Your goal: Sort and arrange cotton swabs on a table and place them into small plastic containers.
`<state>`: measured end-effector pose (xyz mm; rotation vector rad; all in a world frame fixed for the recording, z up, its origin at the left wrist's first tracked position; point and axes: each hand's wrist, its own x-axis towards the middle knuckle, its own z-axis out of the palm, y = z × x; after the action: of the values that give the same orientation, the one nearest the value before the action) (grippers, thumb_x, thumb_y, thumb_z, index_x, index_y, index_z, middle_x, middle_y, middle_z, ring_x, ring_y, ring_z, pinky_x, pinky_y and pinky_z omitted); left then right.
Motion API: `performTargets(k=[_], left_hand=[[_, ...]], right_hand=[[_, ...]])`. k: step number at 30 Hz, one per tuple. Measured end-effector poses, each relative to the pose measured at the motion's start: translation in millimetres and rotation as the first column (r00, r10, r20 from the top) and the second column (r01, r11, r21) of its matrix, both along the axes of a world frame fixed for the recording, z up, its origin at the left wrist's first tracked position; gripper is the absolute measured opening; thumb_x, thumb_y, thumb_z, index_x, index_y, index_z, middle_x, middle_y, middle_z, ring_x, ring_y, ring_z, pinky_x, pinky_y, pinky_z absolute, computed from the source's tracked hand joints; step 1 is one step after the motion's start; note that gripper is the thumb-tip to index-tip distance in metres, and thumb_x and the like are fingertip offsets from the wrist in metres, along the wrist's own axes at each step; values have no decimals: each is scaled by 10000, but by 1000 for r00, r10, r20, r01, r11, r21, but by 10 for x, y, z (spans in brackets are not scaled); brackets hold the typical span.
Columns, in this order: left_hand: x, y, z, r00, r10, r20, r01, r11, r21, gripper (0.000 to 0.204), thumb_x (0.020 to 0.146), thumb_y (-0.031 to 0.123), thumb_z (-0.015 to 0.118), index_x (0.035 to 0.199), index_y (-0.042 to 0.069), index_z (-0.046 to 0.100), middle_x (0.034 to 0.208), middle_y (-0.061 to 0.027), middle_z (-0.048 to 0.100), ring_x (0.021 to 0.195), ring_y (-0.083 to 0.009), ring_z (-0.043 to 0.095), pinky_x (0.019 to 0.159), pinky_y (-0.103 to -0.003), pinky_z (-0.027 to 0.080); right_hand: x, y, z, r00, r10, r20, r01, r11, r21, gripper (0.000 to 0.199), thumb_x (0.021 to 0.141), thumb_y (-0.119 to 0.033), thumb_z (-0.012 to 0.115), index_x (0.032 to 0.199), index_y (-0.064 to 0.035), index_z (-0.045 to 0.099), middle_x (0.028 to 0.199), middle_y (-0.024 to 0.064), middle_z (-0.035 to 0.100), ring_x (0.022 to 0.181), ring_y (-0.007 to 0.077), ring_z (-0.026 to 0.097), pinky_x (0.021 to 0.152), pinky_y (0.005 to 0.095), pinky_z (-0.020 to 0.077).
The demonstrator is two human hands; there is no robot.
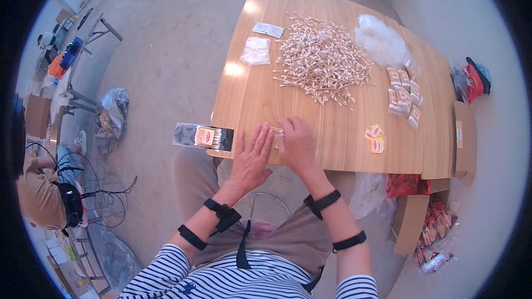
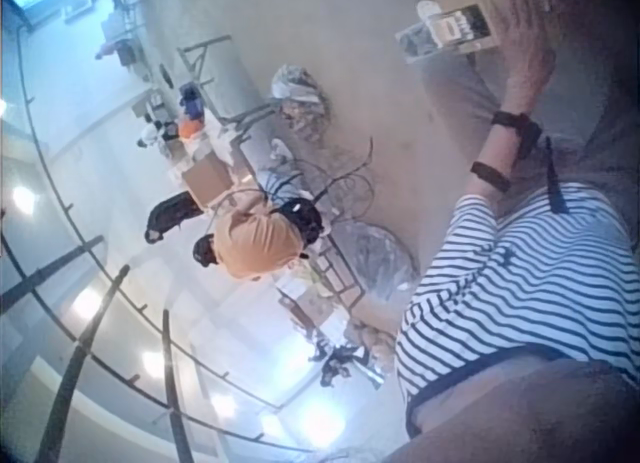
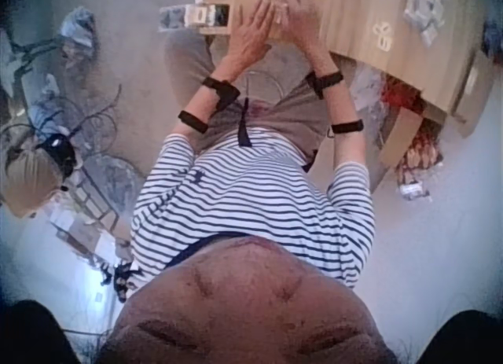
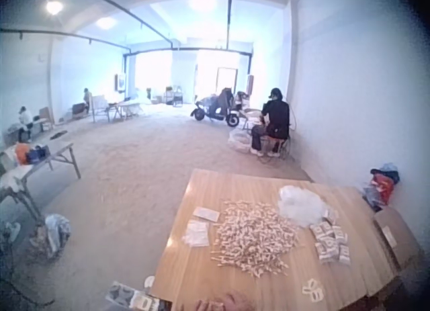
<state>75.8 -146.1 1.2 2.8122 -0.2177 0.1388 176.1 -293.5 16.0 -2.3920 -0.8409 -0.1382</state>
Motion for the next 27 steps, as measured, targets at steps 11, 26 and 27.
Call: performTargets(k=[11,26,27], left_hand=[[15,3,-43,999,-6,32,6,1000,1,1096,622,246,845,1552,-5,323,1640,-144,287,1547,-290,220,1242,-576,127],[468,173,-103,978,198,-65,-115,253,-960,492,1051,190,447,1483,-47,444,1586,-168,407,1477,-256,365,1214,-369,254],[479,140,-117,978,195,-70,-120,253,-960,492,1051,190,447,1483,-47,444,1586,-168,407,1477,-256,365,1214,-369,254]], right_hand=[[-448,-26,-48,990,116,-75,-132,952,-275,1108,645,-285,852,1543,41,291,1619,226,267,1543,365,191,1245,521,185],[-495,55,-147,997,71,29,-60,955,-290,1196,576,-255,898,1541,67,268,1613,268,257,1530,417,199,1251,516,181],[-508,80,-141,997,75,18,-67,957,-282,1161,581,-247,884,1524,79,290,1600,276,273,1526,417,211,1252,520,184]])
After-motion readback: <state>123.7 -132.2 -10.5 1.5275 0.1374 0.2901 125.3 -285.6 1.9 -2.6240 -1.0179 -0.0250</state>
